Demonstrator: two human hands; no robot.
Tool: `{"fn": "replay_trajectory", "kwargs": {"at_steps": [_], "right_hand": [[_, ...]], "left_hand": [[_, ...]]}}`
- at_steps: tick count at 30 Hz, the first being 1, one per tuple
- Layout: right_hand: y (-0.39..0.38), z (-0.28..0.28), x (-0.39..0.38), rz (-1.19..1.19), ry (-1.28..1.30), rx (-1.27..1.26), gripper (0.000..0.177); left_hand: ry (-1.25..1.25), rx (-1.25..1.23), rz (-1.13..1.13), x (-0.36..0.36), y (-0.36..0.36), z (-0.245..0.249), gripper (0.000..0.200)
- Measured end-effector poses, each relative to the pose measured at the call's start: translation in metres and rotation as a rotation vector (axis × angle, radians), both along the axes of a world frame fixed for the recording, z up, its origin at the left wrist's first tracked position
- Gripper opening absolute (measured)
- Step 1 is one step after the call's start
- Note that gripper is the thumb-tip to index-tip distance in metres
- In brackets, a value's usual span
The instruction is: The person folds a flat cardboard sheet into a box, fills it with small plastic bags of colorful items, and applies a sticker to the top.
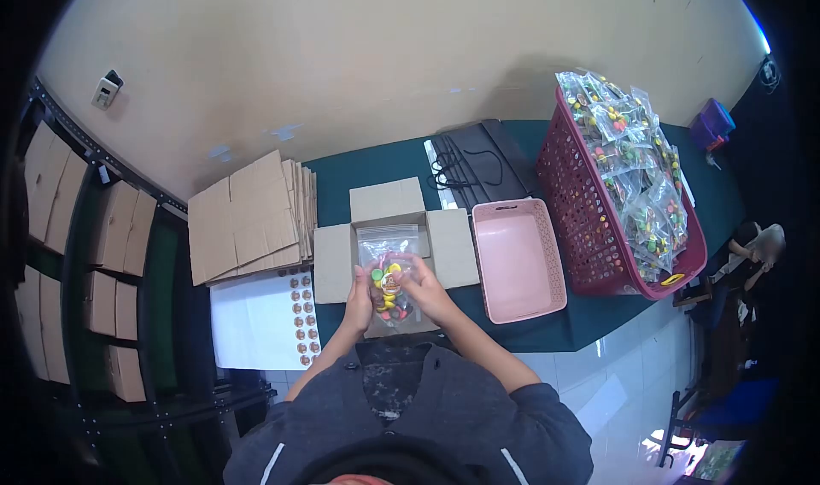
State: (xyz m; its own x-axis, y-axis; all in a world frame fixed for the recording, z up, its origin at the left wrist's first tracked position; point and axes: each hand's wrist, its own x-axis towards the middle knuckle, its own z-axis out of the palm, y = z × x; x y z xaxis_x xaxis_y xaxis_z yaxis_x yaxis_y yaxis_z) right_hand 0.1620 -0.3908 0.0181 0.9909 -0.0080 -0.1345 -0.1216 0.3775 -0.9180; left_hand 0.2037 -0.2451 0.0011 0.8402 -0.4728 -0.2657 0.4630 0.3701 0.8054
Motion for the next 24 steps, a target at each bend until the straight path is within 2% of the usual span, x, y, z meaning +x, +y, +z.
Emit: {"fn": "replay_trajectory", "kwargs": {"at_steps": [1,3,4,6,10,12,13,15,16,17,19,21,23,24], "right_hand": [[0.001,-0.002,0.0,0.0,0.002,0.001,0.036],[0.001,-0.007,0.001,-0.118,-0.094,-0.097,0.033],[0.0,-0.009,0.002,-0.118,-0.094,-0.097,0.033],[-0.004,-0.01,0.005,-0.189,0.015,0.077,0.028],[-0.013,-0.001,0.008,-0.268,0.058,-0.086,0.023],[-0.016,-0.011,0.011,-0.276,-0.106,-0.125,0.021],[-0.016,-0.015,0.01,-0.275,-0.105,-0.125,0.021],[-0.014,-0.01,0.008,-0.138,-0.171,-0.26,0.018],[-0.01,-0.005,0.005,-0.129,-0.11,-0.294,0.018],[-0.01,0.0,0.004,-0.127,-0.108,-0.293,0.018],[-0.012,0.008,0.005,-0.089,-0.179,-0.486,0.021],[-0.015,0.012,0.004,-0.033,-0.178,-0.474,0.024],[-0.021,0.013,0.003,0.019,-0.177,-0.464,0.028],[-0.025,0.013,0.003,0.071,-0.156,-0.415,0.031]], "left_hand": [[0.002,0.001,0.0,-0.001,-0.002,0.003,0.054],[-0.263,0.211,-0.143,-0.001,-0.007,0.011,0.055],[-0.264,0.211,-0.143,-0.002,-0.007,0.014,0.055],[-0.27,0.312,-0.329,-0.004,-0.007,0.02,0.057],[-0.295,0.307,-0.352,-0.001,-0.006,0.017,0.06],[-0.496,0.311,-0.133,0.003,-0.008,0.003,0.045],[-0.495,0.311,-0.133,0.009,-0.007,-0.005,0.045],[-0.946,0.361,0.035,0.027,-0.002,-0.006,0.027],[-0.797,0.311,-0.035,0.028,0.002,-0.006,0.018],[-0.795,0.313,-0.034,0.027,0.005,0.001,0.018],[-0.39,0.358,-0.178,0.023,0.009,0.016,0.022],[-0.371,0.299,-0.157,0.022,0.01,0.021,0.028],[-0.53,0.235,-0.209,0.026,0.014,0.018,0.035],[-0.529,0.234,-0.211,0.028,0.017,0.019,0.035]]}}
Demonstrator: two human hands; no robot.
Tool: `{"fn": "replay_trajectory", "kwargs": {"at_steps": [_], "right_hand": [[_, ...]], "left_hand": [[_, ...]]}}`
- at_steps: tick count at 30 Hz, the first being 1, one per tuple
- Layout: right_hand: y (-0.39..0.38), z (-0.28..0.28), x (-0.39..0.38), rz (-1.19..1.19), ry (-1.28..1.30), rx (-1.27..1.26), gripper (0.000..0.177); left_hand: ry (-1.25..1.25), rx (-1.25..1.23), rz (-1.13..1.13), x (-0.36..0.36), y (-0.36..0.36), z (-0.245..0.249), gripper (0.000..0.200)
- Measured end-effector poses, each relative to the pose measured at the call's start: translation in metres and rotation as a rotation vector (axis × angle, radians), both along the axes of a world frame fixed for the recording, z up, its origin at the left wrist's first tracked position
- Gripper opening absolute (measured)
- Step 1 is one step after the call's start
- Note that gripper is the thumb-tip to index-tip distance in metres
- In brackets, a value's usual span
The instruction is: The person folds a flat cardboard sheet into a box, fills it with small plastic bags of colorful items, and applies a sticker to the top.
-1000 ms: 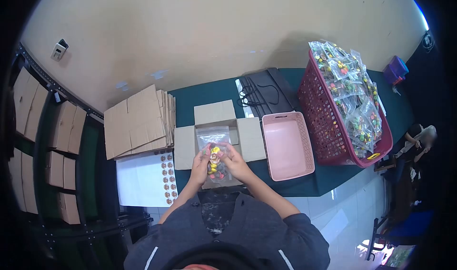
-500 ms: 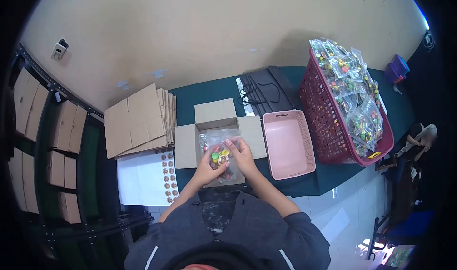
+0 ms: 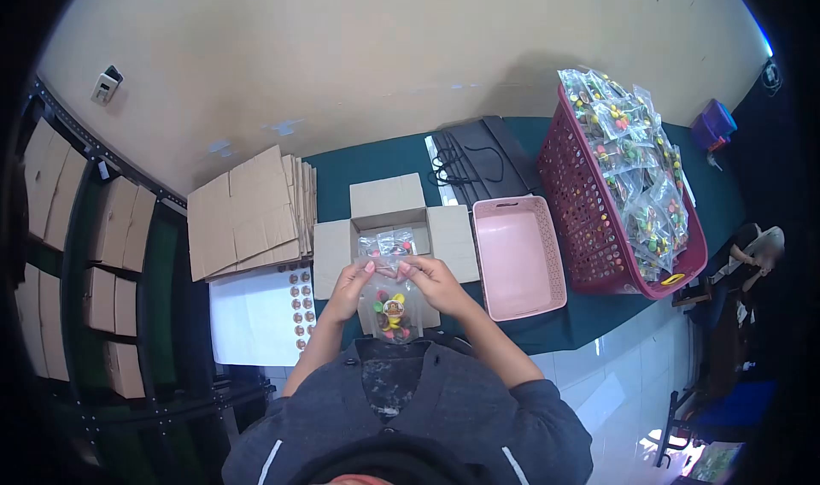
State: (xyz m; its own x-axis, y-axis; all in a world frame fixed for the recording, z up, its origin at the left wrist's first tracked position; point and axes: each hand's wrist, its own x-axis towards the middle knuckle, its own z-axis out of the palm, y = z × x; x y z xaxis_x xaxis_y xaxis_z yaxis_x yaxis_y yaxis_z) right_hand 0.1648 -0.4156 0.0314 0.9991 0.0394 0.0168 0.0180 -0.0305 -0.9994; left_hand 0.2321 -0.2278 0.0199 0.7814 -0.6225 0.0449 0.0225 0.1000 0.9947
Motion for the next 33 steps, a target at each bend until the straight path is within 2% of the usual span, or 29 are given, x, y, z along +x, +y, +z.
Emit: {"fn": "replay_trajectory", "kwargs": {"at_steps": [1,2,3,5,6,8,9,11,12,15,16,17,19,20,21,23,24,25,27,29,31,33], "right_hand": [[-0.004,0.0,0.0,0.052,0.035,0.043,0.033],[-0.009,0.013,-0.001,0.12,0.05,-0.026,0.033],[-0.01,0.011,0.0,0.123,0.051,-0.027,0.033],[-0.011,0.008,0.002,-0.029,-0.121,-0.359,0.031],[-0.009,0.01,0.002,-0.029,-0.119,-0.359,0.031],[-0.002,0.017,0.005,-0.236,-0.302,-0.408,0.029],[0.003,0.015,0.006,-0.235,-0.302,-0.408,0.029],[0.015,0.008,0.006,-0.216,-0.385,-0.505,0.035],[0.022,0.009,0.007,-0.25,-0.41,-0.528,0.04],[0.023,0.006,0.013,-0.232,-0.362,-0.456,0.037],[0.022,0.006,0.016,-0.328,-0.437,-0.639,0.036],[0.026,0.005,0.018,-0.327,-0.434,-0.64,0.036],[0.035,0.002,0.023,-0.544,-0.244,-0.048,0.038],[0.03,0.001,0.025,-0.49,-0.192,0.046,0.038],[0.022,-0.002,0.024,-0.489,-0.192,0.046,0.038],[0.01,-0.006,0.024,-0.239,-0.136,-0.065,0.029],[0.011,-0.005,0.022,-0.271,-0.137,-0.133,0.02],[0.012,-0.003,0.02,-0.27,-0.135,-0.134,0.02],[0.014,-0.002,0.019,-0.313,-0.06,0.087,0.018],[0.002,-0.01,0.019,-0.232,-0.077,0.016,0.021],[-0.009,-0.013,0.017,-0.155,-0.095,-0.055,0.025],[-0.015,-0.012,0.013,0.027,0.081,0.172,0.032]], "left_hand": [[0.003,-0.003,-0.094,0.003,0.003,0.002,0.036],[0.006,-0.005,-0.186,0.005,0.005,0.005,0.036],[0.007,-0.006,-0.183,0.005,0.004,0.006,0.036],[-0.062,-0.003,-0.055,0.006,0.002,0.008,0.037],[-0.061,-0.004,-0.055,0.008,0.002,0.008,0.037],[0.011,-0.036,0.211,0.011,0.001,0.006,0.044],[0.011,-0.036,0.212,0.01,-0.001,0.004,0.044],[-0.112,-0.066,0.072,0.0,-0.01,-0.001,0.051],[-0.178,-0.086,0.101,-0.006,-0.018,-0.003,0.057],[-0.122,-0.148,0.148,-0.015,-0.027,0.004,0.063],[-0.098,-0.072,0.194,-0.014,-0.026,-0.001,0.06],[-0.095,-0.071,0.195,-0.016,-0.026,0.002,0.06],[-0.081,0.036,0.217,-0.022,-0.027,0.012,0.045],[-0.08,0.037,0.218,-0.02,-0.025,0.009,0.045],[-0.05,0.059,0.217,-0.016,-0.022,0.005,0.037],[-0.018,0.078,0.217,-0.013,-0.02,0.004,0.03],[0.022,0.025,0.21,-0.012,-0.02,0.006,0.026],[0.063,-0.027,0.204,-0.012,-0.02,0.007,0.023],[0.027,-0.006,0.176,-0.011,-0.017,0.004,0.025],[-0.011,0.017,0.15,-0.009,-0.01,0.001,0.027],[0.063,0.119,0.02,-0.006,-0.002,-0.002,0.031],[0.047,0.051,-0.02,-0.003,0.0,-0.007,0.034]]}}
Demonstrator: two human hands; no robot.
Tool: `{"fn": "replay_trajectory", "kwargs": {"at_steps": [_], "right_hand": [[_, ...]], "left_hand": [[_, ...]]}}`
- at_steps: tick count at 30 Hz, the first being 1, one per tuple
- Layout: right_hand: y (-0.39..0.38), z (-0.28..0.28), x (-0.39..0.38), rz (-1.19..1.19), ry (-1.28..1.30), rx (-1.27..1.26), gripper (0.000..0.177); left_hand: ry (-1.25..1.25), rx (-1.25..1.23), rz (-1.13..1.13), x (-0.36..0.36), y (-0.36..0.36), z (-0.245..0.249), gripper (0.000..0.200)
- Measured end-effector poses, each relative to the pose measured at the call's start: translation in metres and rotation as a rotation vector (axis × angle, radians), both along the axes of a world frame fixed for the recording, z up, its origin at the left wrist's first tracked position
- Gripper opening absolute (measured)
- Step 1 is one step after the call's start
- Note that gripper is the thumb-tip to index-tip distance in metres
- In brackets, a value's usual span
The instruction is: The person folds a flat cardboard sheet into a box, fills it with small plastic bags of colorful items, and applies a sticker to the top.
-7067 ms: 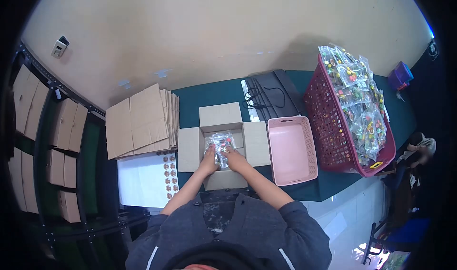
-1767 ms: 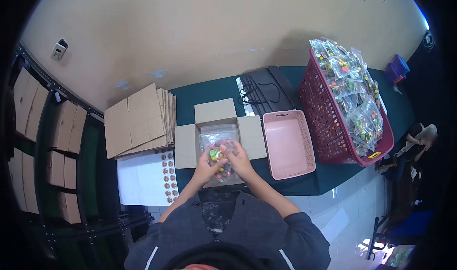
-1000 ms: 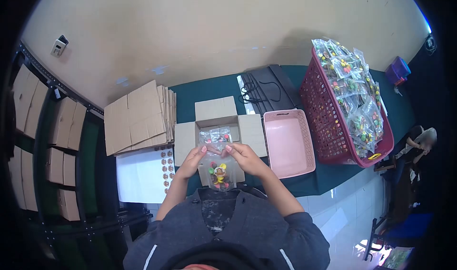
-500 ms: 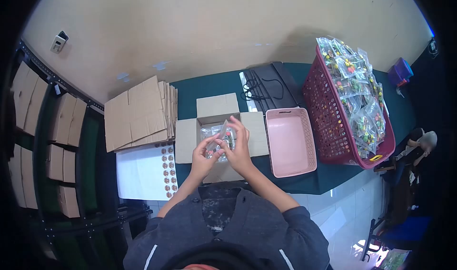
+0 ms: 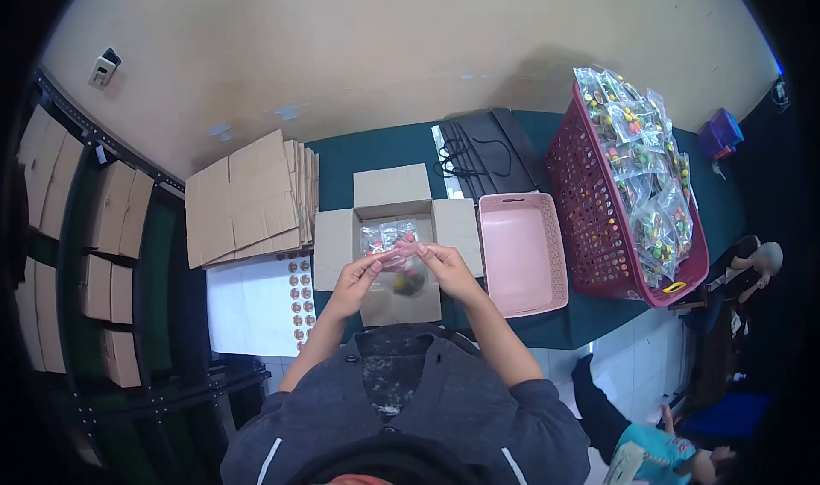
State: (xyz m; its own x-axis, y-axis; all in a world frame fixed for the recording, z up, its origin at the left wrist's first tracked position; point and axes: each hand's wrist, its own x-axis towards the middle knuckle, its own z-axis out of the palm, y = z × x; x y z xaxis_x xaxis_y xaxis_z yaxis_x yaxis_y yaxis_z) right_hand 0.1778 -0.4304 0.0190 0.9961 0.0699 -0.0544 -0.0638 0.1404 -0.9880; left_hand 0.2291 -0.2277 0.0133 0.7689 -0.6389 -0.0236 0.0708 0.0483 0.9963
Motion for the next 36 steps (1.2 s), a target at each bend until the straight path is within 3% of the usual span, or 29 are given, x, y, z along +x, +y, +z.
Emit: {"fn": "replay_trajectory", "kwargs": {"at_steps": [3,5,7,11,13,14,16,20,21,22,25,26,28,29,31,32,34,36], "right_hand": [[-0.001,-0.001,0.0,-0.061,0.222,0.172,0.038],[0.002,-0.007,0.003,-0.152,0.203,0.313,0.038],[0.003,-0.013,0.006,-0.292,0.164,0.549,0.041],[0.003,-0.031,0.012,-0.373,0.174,0.654,0.04],[0.004,-0.049,0.011,-0.36,0.295,0.209,0.034],[0.005,-0.051,0.008,-0.361,0.298,0.209,0.034],[0.007,-0.054,-0.001,0.074,0.347,-0.393,0.03],[0.014,-0.074,-0.001,0.02,0.324,-0.043,0.025],[0.014,-0.078,0.0,-0.116,0.348,0.085,0.021],[0.013,-0.081,0.0,-0.115,0.348,0.087,0.021],[0.011,-0.076,-0.001,-0.175,0.532,0.278,0.023],[0.009,-0.078,-0.001,-0.176,0.53,0.28,0.023],[0.005,-0.086,-0.002,-0.31,0.416,0.59,0.024],[0.008,-0.082,-0.004,-0.308,0.42,0.588,0.024],[0.024,-0.075,-0.009,-0.167,0.544,0.447,0.025],[0.028,-0.076,-0.009,-0.169,0.543,0.447,0.025],[0.032,-0.079,-0.008,-0.186,0.316,0.265,0.024],[0.027,-0.071,-0.004,-0.166,0.293,0.151,0.02]], "left_hand": [[0.08,-0.162,-0.022,0.003,-0.007,-0.004,0.044],[0.175,-0.251,-0.003,0.002,-0.01,-0.016,0.05],[0.051,0.052,0.021,0.0,-0.01,-0.04,0.062],[0.057,0.225,-0.078,-0.005,-0.012,-0.041,0.062],[0.5,0.045,0.069,-0.001,-0.013,-0.053,0.053],[0.72,-0.048,0.145,0.001,-0.013,-0.06,0.049],[0.816,-0.105,0.144,0.006,-0.01,-0.072,0.043],[0.938,-0.08,0.082,0.005,-0.012,-0.07,0.036],[0.977,-0.114,0.078,0.006,-0.012,-0.074,0.037],[1.015,-0.148,0.073,0.008,-0.011,-0.078,0.037],[1.046,-0.166,0.099,0.011,-0.01,-0.082,0.038],[1.045,-0.164,0.097,0.012,-0.009,-0.079,0.038],[1.04,-0.191,0.114,0.012,-0.008,-0.072,0.049],[1.043,-0.193,0.117,0.011,-0.009,-0.076,0.049],[0.735,0.078,0.377,0.007,-0.01,-0.09,0.063],[0.733,0.078,0.375,0.007,-0.01,-0.093,0.063],[0.054,0.55,0.376,0.007,-0.009,-0.101,0.075],[0.06,0.622,0.336,0.006,-0.005,-0.101,0.072]]}}
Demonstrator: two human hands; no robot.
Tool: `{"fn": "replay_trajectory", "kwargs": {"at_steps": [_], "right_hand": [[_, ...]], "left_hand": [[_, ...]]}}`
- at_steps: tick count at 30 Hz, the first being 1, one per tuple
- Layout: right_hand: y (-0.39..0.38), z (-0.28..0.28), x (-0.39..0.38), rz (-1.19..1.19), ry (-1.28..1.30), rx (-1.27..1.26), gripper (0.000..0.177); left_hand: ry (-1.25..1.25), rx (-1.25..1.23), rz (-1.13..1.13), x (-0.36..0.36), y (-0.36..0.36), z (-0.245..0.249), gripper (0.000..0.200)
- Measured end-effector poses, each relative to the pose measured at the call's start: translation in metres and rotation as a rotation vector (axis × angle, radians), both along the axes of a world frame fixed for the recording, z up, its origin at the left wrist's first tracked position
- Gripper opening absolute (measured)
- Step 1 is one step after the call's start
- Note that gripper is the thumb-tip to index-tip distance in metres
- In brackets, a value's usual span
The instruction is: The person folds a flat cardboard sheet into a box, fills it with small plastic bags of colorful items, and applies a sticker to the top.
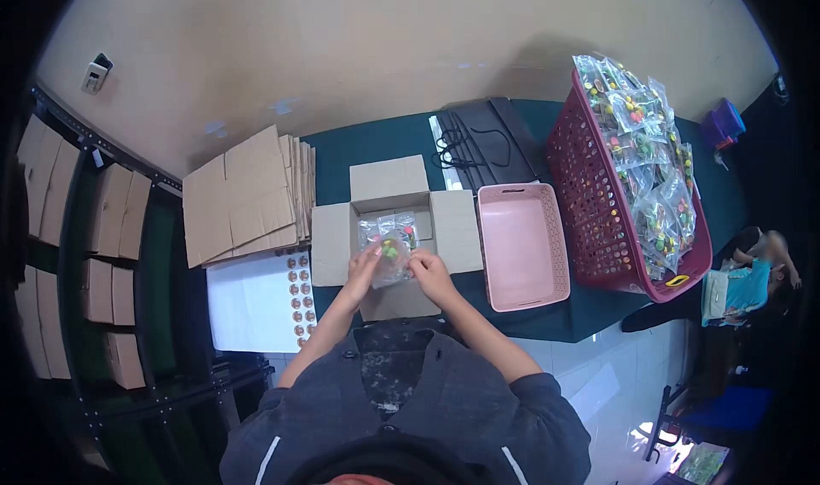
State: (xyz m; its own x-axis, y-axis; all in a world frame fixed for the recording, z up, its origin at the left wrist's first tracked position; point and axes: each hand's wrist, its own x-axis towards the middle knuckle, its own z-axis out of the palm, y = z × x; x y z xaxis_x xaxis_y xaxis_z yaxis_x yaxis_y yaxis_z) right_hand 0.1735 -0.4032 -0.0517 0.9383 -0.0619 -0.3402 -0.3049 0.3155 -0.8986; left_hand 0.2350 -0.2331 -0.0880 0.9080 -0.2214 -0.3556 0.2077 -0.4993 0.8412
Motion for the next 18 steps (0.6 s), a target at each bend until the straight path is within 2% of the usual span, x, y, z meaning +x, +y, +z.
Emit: {"fn": "replay_trajectory", "kwargs": {"at_steps": [2,3,4,6,7,9,10,12,14,15,16,18], "right_hand": [[0.0,0.018,0.0,-0.124,-0.503,-0.606,0.012],[0.001,0.033,-0.001,-0.085,-0.563,-0.682,0.007],[0.002,0.04,-0.003,-0.087,-0.563,-0.685,0.007],[0.007,0.047,-0.004,0.178,-0.637,-0.733,0.008],[0.011,0.046,-0.005,0.242,-0.634,-0.743,0.008],[0.014,0.041,-0.007,0.253,-0.641,-0.766,0.008],[0.014,0.039,-0.007,0.266,-0.645,-0.786,0.009],[0.011,0.033,-0.006,0.207,-0.597,-0.75,0.011],[0.006,0.027,-0.006,-0.134,-0.619,-0.915,0.015],[0.002,0.03,-0.003,-0.239,-0.611,-1.075,0.022],[-0.002,0.025,0.0,-0.24,-0.609,-1.077,0.022],[-0.008,0.018,0.007,-0.33,-0.332,-0.672,0.034]], "left_hand": [[0.189,-0.353,-0.204,0.009,0.009,-0.025,0.069],[0.183,-0.367,-0.23,0.005,0.005,0.003,0.067],[0.183,-0.369,-0.233,0.0,0.001,0.02,0.067],[0.577,-0.574,-0.033,-0.005,-0.005,0.039,0.056],[0.575,-0.576,-0.035,-0.005,-0.008,0.043,0.056],[0.665,-0.738,-0.072,-0.004,-0.013,0.048,0.034],[0.663,-0.738,-0.072,-0.003,-0.014,0.043,0.034],[0.666,-0.935,0.023,0.0,-0.017,0.028,0.024],[0.647,-0.916,0.057,0.004,-0.017,0.019,0.021],[0.628,-0.895,0.089,0.006,-0.018,0.017,0.019],[0.631,-0.896,0.087,0.007,-0.019,0.015,0.019],[0.67,-0.979,0.113,0.011,-0.022,0.019,0.018]]}}
